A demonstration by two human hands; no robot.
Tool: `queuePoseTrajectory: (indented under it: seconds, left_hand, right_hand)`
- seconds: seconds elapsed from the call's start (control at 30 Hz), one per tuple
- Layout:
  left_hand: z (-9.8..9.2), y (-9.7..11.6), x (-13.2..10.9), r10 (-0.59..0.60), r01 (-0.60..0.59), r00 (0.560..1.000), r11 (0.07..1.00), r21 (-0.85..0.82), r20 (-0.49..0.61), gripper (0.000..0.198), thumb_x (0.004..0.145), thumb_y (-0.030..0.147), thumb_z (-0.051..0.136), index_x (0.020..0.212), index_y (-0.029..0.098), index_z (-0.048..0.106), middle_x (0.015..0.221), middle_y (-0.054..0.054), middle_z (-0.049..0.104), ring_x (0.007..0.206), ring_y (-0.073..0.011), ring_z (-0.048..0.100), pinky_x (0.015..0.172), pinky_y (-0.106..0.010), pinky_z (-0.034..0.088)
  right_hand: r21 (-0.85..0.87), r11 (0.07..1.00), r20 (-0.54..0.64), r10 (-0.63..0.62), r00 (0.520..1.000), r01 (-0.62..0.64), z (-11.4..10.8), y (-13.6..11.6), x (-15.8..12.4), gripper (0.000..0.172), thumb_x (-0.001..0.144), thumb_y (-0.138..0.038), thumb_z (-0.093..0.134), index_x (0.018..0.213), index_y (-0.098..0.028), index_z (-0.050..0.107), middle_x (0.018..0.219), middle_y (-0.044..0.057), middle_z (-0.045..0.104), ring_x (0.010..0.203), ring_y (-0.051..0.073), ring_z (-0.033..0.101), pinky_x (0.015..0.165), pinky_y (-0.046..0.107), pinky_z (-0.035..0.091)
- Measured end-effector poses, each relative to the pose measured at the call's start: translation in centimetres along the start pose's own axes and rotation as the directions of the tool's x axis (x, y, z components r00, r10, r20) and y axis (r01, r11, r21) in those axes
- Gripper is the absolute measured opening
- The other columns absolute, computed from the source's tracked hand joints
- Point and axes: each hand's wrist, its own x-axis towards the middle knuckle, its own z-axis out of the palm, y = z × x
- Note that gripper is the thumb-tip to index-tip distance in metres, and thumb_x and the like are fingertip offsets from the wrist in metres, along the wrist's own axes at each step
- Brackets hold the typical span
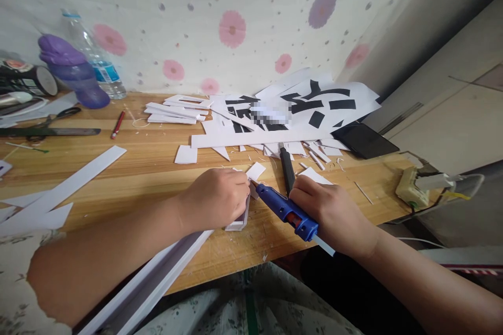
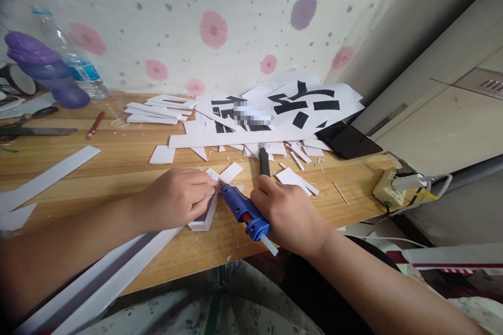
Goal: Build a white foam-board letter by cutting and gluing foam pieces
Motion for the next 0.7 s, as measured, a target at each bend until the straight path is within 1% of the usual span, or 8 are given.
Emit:
queuePoseTrajectory:
  seconds: [0.13,0.23,0.33,0.43,0.57,0.63,0.7]
  left_hand:
    - [0.1,-0.1,-0.1,-0.006,0.006,1.0,1.0,-0.005,-0.004,0.03,0.086,0.012,0.043,0.067,0.015,0.065,0.071,-0.004,0.065,0.064,-0.0157,0.059,0.059,-0.029,0.047]
    - [0.2,-0.1,-0.2,-0.003,0.003,1.0,1.0,-0.011,-0.009,0.029,0.087,0.013,0.043,0.07,0.014,0.067,0.073,-0.005,0.067,0.065,-0.0163,0.06,0.059,-0.029,0.048]
    - [0.2,-0.1,-0.3,-0.005,0.005,1.0,1.0,-0.015,-0.005,0.029,0.087,0.013,0.043,0.07,0.014,0.067,0.072,-0.004,0.066,0.064,-0.016,0.06,0.058,-0.029,0.047]
    - [0.0,-0.1,-0.2,-0.005,0.005,1.0,1.0,-0.007,-0.001,0.029,0.086,0.012,0.043,0.066,0.014,0.064,0.068,-0.003,0.063,0.061,-0.0148,0.057,0.057,-0.028,0.045]
    - [-0.1,0.0,0.0,-0.002,0.002,1.0,1.0,0.006,0.005,0.031,0.085,0.01,0.042,0.059,0.015,0.059,0.062,-0.002,0.058,0.056,-0.0131,0.052,0.053,-0.027,0.042]
    - [0.0,0.0,0.0,-0.007,0.007,1.0,1.0,-0.002,0.005,0.03,0.085,0.01,0.043,0.06,0.015,0.059,0.063,-0.003,0.059,0.057,-0.0132,0.053,0.054,-0.026,0.043]
    - [0.1,-0.1,-0.1,-0.007,0.007,1.0,1.0,-0.015,0.002,0.029,0.085,0.011,0.044,0.063,0.015,0.062,0.065,-0.003,0.061,0.06,-0.0139,0.056,0.057,-0.027,0.046]
  right_hand:
    - [0.012,1.0,0.005,0.027,1.0,-0.027,0.4,0.0,-0.4,0.029,0.093,-0.028,0.038,0.072,-0.017,0.056,0.074,0.003,0.052,0.052,0.01,0.045,0.051,0.026,0.029]
    - [0.053,0.997,0.01,0.061,0.998,-0.062,0.9,-0.1,-0.7,0.029,0.093,-0.027,0.038,0.072,-0.017,0.055,0.075,0.003,0.051,0.054,0.011,0.045,0.052,0.025,0.032]
    - [0.113,0.988,0.002,0.103,0.995,-0.102,1.5,-0.2,-1.1,0.027,0.093,-0.025,0.036,0.074,-0.018,0.054,0.078,0.003,0.051,0.055,0.011,0.046,0.054,0.026,0.035]
    - [0.209,0.971,-0.025,0.126,0.992,-0.118,1.6,-0.2,-1.5,0.025,0.092,-0.029,0.039,0.075,-0.018,0.054,0.079,0.004,0.05,0.056,0.012,0.046,0.054,0.026,0.036]
    - [0.427,0.898,-0.091,0.157,0.983,-0.104,0.8,0.3,-2.1,0.011,0.085,-0.029,0.051,0.08,-0.02,0.055,0.082,0.005,0.054,0.065,0.015,0.052,0.059,0.028,0.043]
    - [0.517,0.848,-0.116,0.206,0.972,-0.118,0.2,0.9,-2.7,0.006,0.083,-0.026,0.055,0.085,-0.021,0.057,0.088,0.007,0.058,0.074,0.017,0.057,0.065,0.03,0.047]
    - [0.563,0.81,-0.113,0.271,0.956,-0.163,-0.2,1.4,-3.2,0.005,0.084,-0.025,0.057,0.088,-0.022,0.057,0.091,0.006,0.06,0.077,0.017,0.059,0.068,0.03,0.048]
